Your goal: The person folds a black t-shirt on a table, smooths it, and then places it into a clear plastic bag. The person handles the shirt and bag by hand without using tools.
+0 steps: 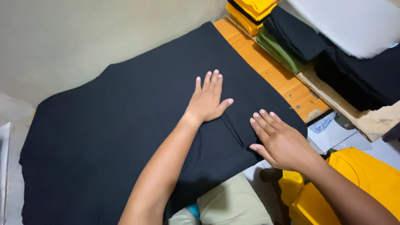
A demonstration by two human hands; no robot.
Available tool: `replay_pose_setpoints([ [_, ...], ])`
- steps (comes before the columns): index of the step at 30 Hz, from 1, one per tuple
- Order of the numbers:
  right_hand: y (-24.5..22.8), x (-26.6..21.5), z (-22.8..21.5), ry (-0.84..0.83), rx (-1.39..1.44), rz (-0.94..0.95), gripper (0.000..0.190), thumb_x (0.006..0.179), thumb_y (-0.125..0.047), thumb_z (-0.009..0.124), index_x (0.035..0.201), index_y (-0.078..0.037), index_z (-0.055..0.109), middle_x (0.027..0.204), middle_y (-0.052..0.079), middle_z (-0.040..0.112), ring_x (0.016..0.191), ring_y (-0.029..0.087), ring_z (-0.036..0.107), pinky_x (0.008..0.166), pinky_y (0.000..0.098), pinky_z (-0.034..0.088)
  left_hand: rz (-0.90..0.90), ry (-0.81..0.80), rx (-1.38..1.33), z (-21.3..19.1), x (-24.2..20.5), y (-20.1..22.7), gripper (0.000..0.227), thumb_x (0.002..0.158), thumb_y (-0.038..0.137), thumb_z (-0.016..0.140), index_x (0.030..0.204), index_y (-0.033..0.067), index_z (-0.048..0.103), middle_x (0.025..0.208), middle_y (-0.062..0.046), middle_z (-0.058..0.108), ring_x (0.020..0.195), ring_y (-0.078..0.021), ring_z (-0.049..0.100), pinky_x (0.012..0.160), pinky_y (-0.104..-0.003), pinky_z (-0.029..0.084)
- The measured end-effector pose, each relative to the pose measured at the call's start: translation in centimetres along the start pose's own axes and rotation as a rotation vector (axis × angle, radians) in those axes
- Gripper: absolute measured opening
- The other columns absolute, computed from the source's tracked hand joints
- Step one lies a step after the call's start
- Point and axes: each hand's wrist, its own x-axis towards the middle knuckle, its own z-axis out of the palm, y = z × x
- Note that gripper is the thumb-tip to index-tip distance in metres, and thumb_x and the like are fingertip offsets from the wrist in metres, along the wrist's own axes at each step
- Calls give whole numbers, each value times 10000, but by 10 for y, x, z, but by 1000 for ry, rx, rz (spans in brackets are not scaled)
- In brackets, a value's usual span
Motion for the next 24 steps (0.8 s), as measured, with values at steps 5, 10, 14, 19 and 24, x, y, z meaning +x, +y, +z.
replay_pose_setpoints([
  [5,-3,25,6,173,-41,-8,644,1013,-475,456,1417,16,559,1468,235,560,1437,378,468,1244,481,265,220,60,-6,7,12,31,696,1034,369,473,1566,-59,338,1629,-268,340,1547,-423,255,1223,-662,207],
  [10,-17,26,21,209,23,35,621,1036,-415,438,1469,23,511,1498,254,524,1454,401,432,1235,482,274,220,-29,-50,23,17,21,692,1059,400,384,1612,-1,268,1664,-209,312,1565,-358,260,1255,-616,201],
  [14,-32,13,12,224,25,62,585,1020,-399,483,1456,-15,548,1476,248,549,1438,391,460,1226,473,309,102,-79,-2,17,9,20,733,1064,485,317,1621,13,252,1691,-197,253,1584,-327,214,1275,-577,163],
  [19,-16,1,23,249,138,77,465,1006,-378,540,1331,-73,672,1378,174,650,1363,331,559,1189,413,389,9,-67,-92,28,21,3,691,1083,485,289,1619,49,291,1688,-152,282,1580,-297,223,1277,-546,167],
  [24,-17,8,15,506,-65,563,879,741,-688,770,1289,-8,679,962,221,706,922,424,714,778,508,548,-59,392,-375,34,36,-30,494,835,283,800,1262,69,673,1098,-128,743,1111,-320,707,1055,-449,501],
])
